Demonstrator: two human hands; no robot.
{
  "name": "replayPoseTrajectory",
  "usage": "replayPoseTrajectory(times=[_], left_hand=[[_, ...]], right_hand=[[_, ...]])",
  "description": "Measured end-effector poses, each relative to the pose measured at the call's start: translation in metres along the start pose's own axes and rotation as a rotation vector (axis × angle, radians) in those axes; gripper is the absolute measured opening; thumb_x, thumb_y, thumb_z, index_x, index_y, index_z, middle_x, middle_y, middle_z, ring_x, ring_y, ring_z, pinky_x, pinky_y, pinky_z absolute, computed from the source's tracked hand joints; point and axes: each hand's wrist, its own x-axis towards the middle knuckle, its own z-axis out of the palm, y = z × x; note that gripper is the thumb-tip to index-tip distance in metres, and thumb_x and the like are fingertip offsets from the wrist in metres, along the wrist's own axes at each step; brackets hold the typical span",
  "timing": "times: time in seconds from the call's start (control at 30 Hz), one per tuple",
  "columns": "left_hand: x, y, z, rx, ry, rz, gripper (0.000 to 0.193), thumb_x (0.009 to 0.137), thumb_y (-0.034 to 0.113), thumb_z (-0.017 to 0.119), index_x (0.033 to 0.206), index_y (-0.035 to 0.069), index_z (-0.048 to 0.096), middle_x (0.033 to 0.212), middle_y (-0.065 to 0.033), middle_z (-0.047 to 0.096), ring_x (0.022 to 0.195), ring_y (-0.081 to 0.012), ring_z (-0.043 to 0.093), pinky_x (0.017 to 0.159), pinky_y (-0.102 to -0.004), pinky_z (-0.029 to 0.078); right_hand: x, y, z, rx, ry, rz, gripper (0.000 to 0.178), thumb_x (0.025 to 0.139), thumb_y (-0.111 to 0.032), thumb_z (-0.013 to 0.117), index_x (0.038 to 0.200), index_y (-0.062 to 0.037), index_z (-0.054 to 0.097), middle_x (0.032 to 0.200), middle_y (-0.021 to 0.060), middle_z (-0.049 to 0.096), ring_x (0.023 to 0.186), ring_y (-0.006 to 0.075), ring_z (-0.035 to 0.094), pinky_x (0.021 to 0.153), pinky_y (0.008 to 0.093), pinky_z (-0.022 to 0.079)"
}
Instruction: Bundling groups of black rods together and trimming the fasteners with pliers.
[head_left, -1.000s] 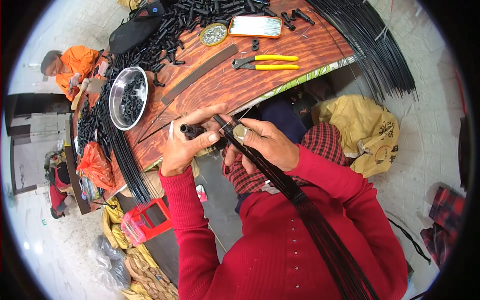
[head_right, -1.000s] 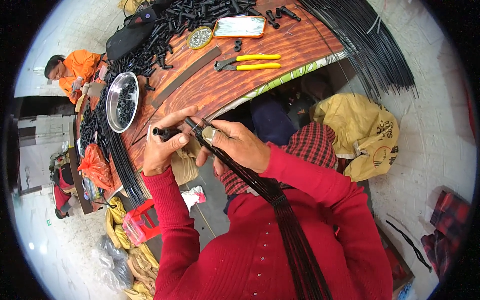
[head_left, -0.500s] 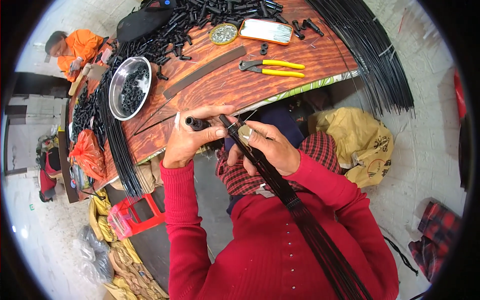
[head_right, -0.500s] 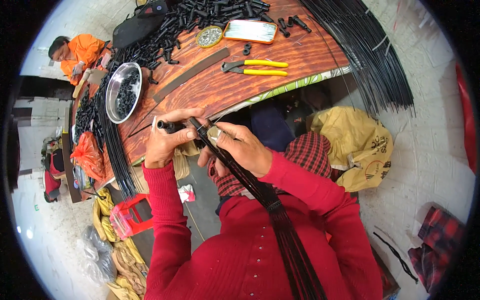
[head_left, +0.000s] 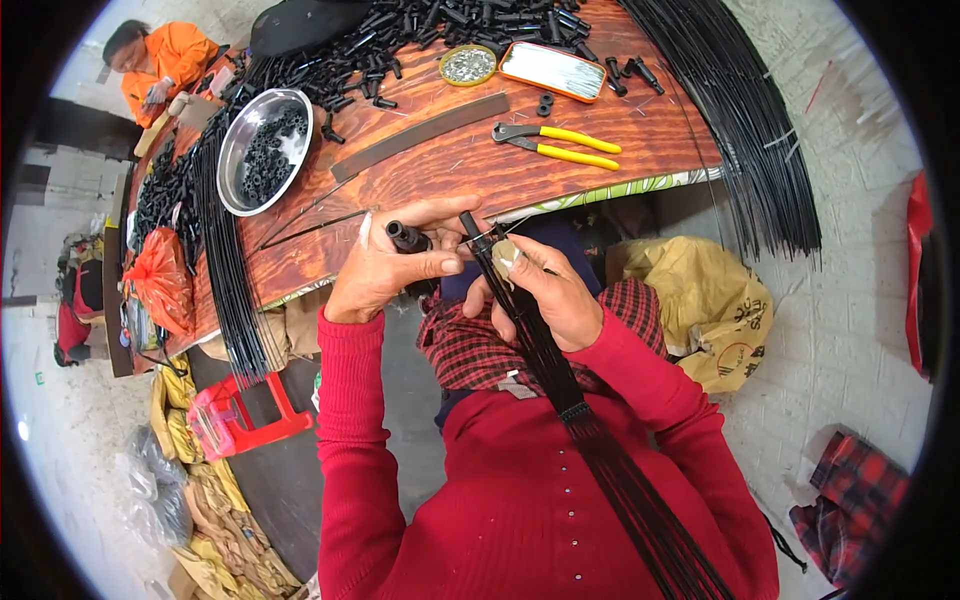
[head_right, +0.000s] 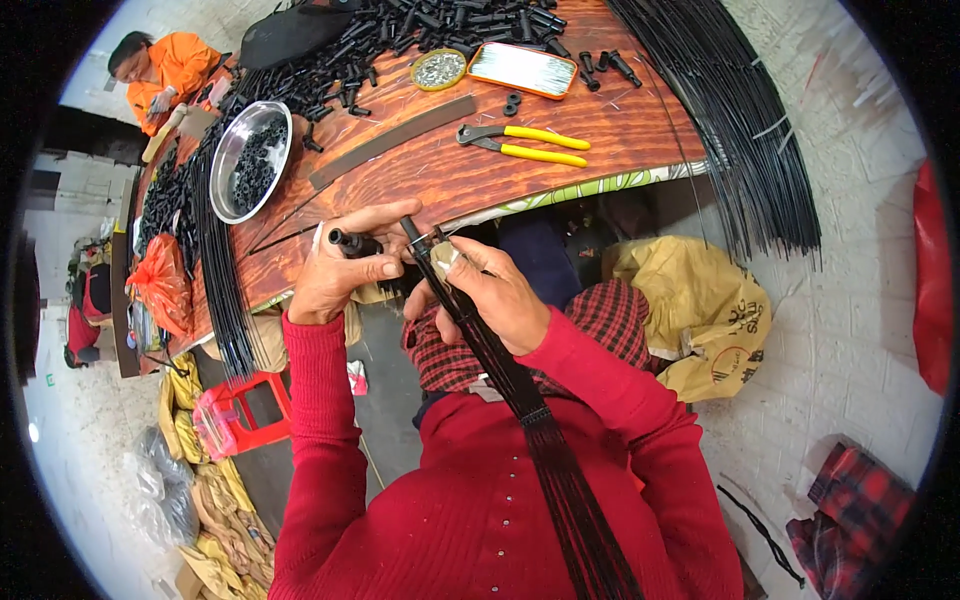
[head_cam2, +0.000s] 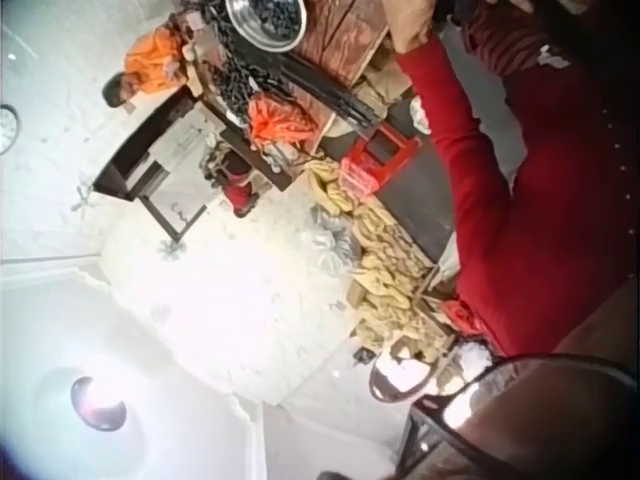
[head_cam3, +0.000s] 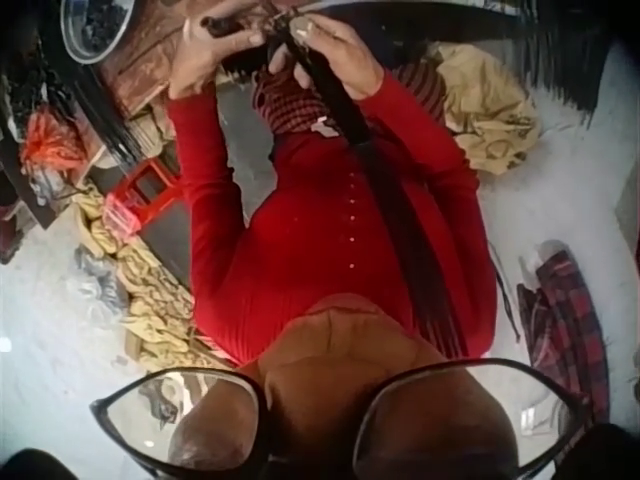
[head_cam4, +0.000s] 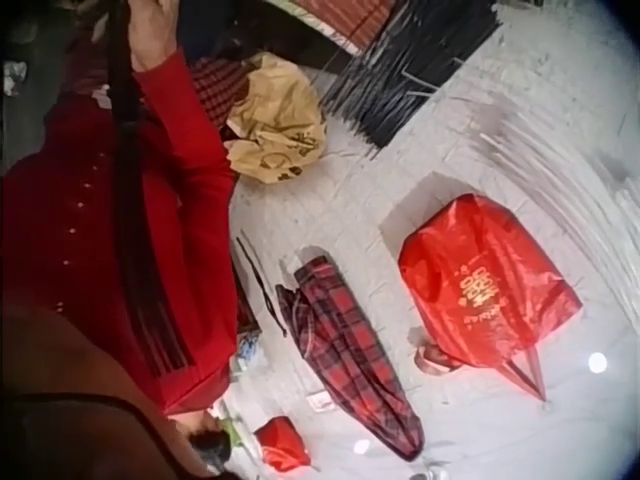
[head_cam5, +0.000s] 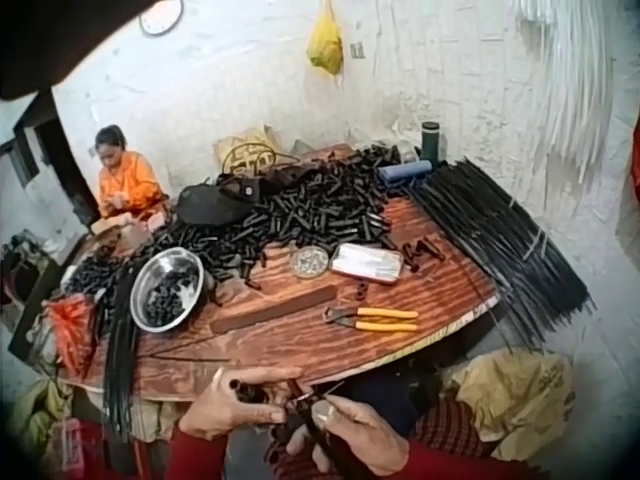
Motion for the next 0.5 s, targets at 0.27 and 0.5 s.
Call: replayPoseTrajectory(times=[0.27, 0.5], left_hand=[[0.007, -0.012, 0.003, -0.016, 0.037, 0.027, 0.046, 0.073, 0.004, 0.081, 0.116, 0.0, 0.066, 0.09, -0.0033, 0.068, 0.085, -0.0106, 0.062, 0.08, -0.0248, 0.049], [0.009, -0.02, -0.004, -0.024, -0.02, 0.057, 0.057, 0.075, 0.008, 0.081, 0.127, 0.001, 0.06, 0.097, -0.0033, 0.067, 0.088, -0.0106, 0.061, 0.08, -0.0251, 0.048]], right_hand=[[0.0, -0.001, 0.004, -0.032, -0.002, 0.01, 0.048, 0.101, -0.036, 0.046, 0.133, -0.0003, 0.044, 0.088, 0.0194, 0.066, 0.054, 0.0121, 0.058, 0.051, 0.021, 0.046], [0.0, 0.006, 0.001, 0.021, 0.025, -0.021, 0.049, 0.101, -0.035, 0.047, 0.135, 0.0007, 0.045, 0.086, 0.019, 0.066, 0.053, 0.0123, 0.057, 0.051, 0.0212, 0.045]])
